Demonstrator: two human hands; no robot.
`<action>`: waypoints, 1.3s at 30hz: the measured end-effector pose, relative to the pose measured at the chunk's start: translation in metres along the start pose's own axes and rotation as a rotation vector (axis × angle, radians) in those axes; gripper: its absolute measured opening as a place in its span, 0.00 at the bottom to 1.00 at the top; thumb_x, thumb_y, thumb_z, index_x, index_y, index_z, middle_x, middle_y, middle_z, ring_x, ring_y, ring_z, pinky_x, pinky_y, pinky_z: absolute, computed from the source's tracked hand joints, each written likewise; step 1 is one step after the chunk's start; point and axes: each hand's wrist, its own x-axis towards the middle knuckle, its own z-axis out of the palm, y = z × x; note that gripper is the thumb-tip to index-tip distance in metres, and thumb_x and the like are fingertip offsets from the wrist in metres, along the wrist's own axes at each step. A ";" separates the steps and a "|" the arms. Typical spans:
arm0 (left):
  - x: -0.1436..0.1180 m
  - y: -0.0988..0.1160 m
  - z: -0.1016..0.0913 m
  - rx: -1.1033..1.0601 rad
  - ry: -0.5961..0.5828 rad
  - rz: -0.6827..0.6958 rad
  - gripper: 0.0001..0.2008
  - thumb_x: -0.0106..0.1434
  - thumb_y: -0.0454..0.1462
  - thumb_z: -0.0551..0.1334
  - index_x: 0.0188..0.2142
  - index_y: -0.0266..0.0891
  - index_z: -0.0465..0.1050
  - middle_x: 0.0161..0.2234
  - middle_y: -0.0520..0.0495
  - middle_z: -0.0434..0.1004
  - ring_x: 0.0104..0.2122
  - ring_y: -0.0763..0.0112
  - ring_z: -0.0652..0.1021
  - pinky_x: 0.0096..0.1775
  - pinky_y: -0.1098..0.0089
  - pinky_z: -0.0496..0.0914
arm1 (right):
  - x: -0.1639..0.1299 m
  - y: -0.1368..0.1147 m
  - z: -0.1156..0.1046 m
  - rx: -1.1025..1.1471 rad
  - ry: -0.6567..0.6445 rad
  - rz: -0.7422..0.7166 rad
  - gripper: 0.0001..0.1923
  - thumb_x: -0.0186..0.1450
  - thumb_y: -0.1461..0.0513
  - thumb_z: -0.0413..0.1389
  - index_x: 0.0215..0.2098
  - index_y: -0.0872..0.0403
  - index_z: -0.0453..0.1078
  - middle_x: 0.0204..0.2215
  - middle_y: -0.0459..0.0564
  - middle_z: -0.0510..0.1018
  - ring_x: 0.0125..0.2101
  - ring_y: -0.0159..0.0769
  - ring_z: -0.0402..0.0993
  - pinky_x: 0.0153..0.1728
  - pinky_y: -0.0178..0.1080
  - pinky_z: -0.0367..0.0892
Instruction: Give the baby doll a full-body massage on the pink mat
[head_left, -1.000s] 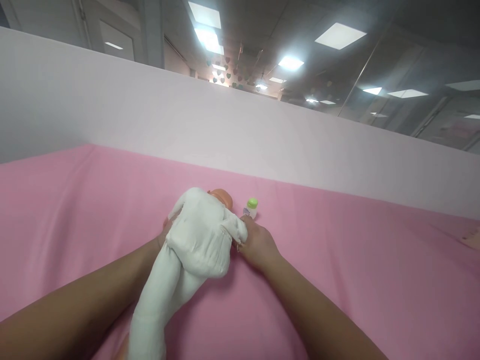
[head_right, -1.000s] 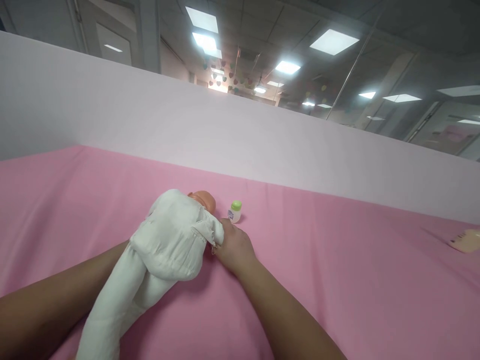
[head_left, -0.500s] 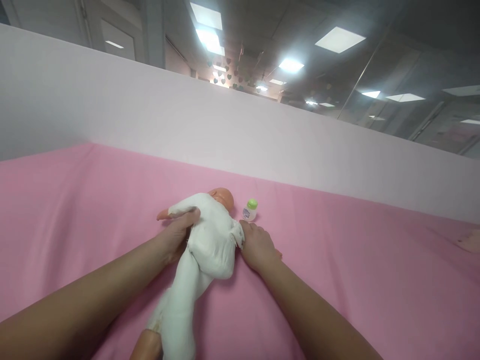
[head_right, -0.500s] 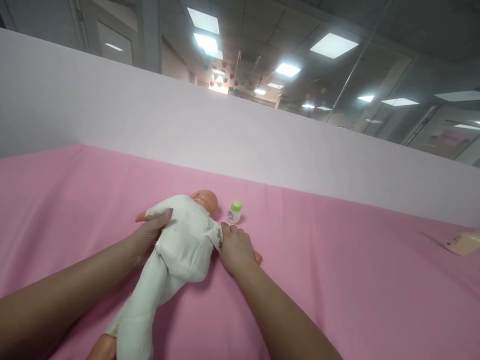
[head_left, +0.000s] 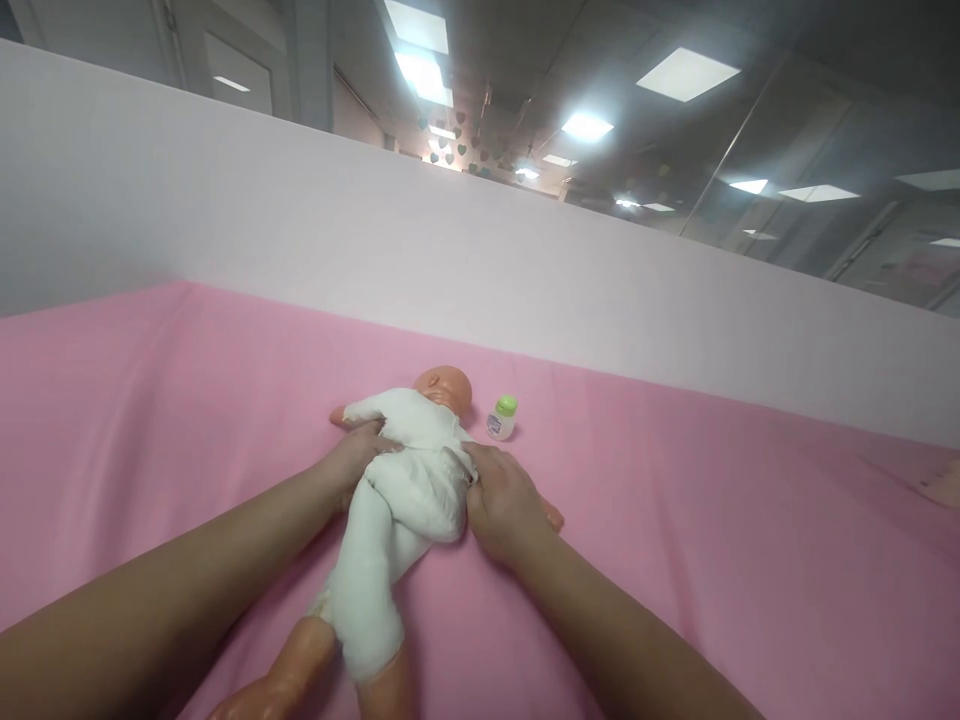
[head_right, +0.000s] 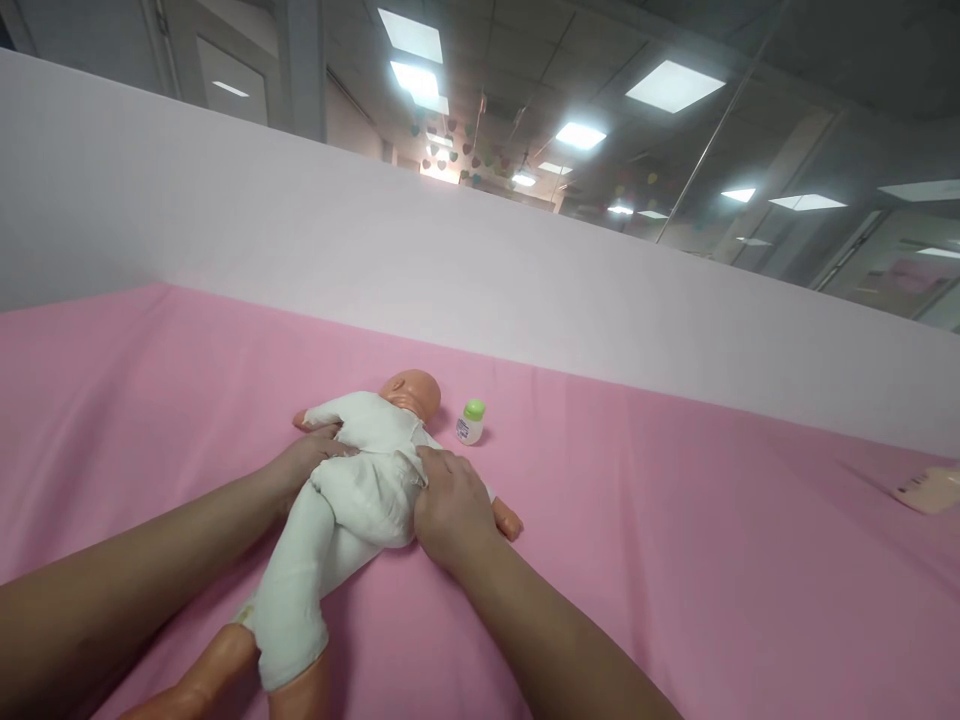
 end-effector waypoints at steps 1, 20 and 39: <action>0.001 -0.001 -0.002 0.035 -0.007 0.017 0.21 0.51 0.36 0.68 0.46 0.36 0.73 0.40 0.41 0.82 0.48 0.44 0.80 0.45 0.59 0.76 | -0.002 -0.003 -0.001 0.043 -0.030 -0.001 0.30 0.65 0.68 0.48 0.65 0.52 0.63 0.59 0.53 0.73 0.58 0.44 0.68 0.60 0.48 0.62; -0.023 0.004 0.007 1.254 0.059 0.572 0.22 0.71 0.47 0.52 0.56 0.38 0.70 0.60 0.35 0.69 0.63 0.49 0.67 0.61 0.53 0.63 | -0.001 -0.005 0.020 0.187 -0.170 0.080 0.51 0.61 0.51 0.63 0.75 0.49 0.43 0.75 0.51 0.30 0.74 0.48 0.27 0.71 0.54 0.41; -0.004 -0.027 -0.014 1.157 -0.299 0.237 0.59 0.55 0.46 0.67 0.75 0.34 0.31 0.74 0.33 0.24 0.72 0.42 0.38 0.68 0.46 0.47 | 0.004 0.005 0.012 0.296 -0.219 0.052 0.52 0.57 0.60 0.62 0.75 0.47 0.43 0.75 0.50 0.29 0.74 0.47 0.27 0.71 0.53 0.42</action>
